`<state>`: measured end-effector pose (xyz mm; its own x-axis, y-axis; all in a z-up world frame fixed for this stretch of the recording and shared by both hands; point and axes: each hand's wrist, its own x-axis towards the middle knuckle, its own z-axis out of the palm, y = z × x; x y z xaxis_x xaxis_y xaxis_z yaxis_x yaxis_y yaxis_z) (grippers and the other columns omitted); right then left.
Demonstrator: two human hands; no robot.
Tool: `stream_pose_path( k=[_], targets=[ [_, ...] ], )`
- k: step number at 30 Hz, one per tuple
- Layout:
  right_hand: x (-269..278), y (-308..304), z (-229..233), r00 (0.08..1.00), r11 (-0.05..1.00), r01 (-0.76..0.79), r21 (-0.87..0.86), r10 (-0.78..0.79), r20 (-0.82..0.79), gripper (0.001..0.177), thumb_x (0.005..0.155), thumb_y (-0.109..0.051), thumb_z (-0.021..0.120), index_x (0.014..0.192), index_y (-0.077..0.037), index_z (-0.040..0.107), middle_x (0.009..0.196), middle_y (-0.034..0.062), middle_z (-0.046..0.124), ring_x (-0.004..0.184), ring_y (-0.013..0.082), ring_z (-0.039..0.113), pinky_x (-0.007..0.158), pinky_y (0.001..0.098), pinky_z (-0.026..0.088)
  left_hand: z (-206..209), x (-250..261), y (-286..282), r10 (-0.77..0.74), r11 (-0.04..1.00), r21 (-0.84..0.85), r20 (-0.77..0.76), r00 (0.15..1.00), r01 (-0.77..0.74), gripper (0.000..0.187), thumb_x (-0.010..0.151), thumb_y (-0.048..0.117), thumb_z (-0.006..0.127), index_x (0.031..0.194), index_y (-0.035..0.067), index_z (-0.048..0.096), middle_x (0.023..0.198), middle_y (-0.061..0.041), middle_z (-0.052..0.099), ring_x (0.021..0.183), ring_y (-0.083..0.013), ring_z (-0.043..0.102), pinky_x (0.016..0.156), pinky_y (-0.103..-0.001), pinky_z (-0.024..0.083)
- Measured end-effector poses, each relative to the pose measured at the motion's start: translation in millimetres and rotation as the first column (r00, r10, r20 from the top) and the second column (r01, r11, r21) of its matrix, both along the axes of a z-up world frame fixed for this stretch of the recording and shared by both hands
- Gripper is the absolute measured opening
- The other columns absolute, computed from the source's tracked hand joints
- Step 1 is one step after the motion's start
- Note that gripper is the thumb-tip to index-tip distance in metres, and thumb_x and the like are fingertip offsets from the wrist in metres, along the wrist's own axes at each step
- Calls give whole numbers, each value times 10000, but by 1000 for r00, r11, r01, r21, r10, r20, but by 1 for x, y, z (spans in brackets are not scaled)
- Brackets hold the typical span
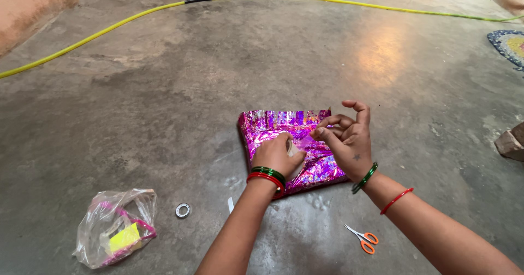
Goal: The person wraps a rectangular item with shiny purple patterned paper on a concrete floor. They fold the paper edges, apply clear adhesive tape to secure the folds, and use scissors to cut tape as needed. The wrapped item is turned over to tape the opposite side.
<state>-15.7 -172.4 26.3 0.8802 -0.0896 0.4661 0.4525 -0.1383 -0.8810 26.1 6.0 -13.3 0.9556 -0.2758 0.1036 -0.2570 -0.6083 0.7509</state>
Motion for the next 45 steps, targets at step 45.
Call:
stream_pose_path(
  k=[45],
  targets=[
    [39,-52,-90,966,982,177,61,-161,-202,621,884,96,660,1378,-24,304,914,151,680,805,240,733,739,361,642,-79,2,-10,-154,965,149,-343,927,216,683,549,610,907,967,83,789,986,-156,785,926,-273,761,896,-390,572]
  ],
)
